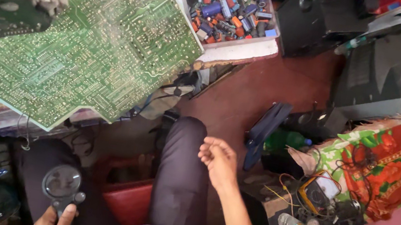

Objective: The person inspects a green circuit board with a magnifying glass, selects small electronic components from a box, and manipulates wires on the board. They continue examining the board and handling components throughout the clip.

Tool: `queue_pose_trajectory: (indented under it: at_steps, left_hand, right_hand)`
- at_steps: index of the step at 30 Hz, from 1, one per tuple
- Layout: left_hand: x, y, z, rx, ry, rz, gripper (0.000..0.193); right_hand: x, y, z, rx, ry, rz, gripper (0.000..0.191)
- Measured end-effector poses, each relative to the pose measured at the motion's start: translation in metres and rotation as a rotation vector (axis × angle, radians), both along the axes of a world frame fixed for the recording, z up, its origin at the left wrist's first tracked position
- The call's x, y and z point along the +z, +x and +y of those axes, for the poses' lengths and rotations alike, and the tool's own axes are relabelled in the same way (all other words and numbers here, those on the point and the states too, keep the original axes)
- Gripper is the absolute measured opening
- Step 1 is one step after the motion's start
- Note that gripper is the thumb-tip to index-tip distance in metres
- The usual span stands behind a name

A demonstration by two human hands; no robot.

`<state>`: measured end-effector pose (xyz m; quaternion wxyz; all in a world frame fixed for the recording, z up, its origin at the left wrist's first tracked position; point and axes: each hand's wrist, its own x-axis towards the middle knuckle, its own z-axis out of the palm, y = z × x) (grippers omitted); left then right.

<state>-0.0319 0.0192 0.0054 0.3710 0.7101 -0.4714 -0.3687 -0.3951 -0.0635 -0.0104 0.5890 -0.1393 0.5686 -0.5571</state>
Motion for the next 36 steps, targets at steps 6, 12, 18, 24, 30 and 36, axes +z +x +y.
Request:
queue_pose_trajectory:
  at_steps: [6, 12, 18, 24, 30, 36]
  left_hand:
    - [0.007, -0.002, -0.019, -0.029, 0.156, -0.22, 0.033]
    - [-0.001, 0.002, -0.035, 0.087, 0.398, 0.125, 0.035]
    - [0.002, -0.003, -0.053, 0.278, 0.525, 0.293, 0.031]
    - [0.004, -0.002, -0.063, 0.314, 0.582, 0.356, 0.036]
    - [0.006, -0.005, -0.07, 0.365, 0.585, 0.405, 0.032]
    - [0.002, -0.003, -0.073, 0.324, 0.535, 0.429, 0.04]
  right_hand:
    - [0.03, -0.046, -0.067, -0.065, -0.254, -0.146, 0.013]
    - [0.103, -0.085, -0.149, -0.029, -0.43, 0.365, 0.01]
    - [0.159, -0.089, -0.223, 0.266, -0.677, 1.334, 0.01]
    - [0.174, -0.083, -0.253, 0.582, -0.664, 1.486, 0.013]
    - [0.158, -0.067, -0.266, 0.567, -0.66, 1.6, 0.012]
    - [0.163, -0.067, -0.273, 0.501, -0.686, 1.504, 0.011]
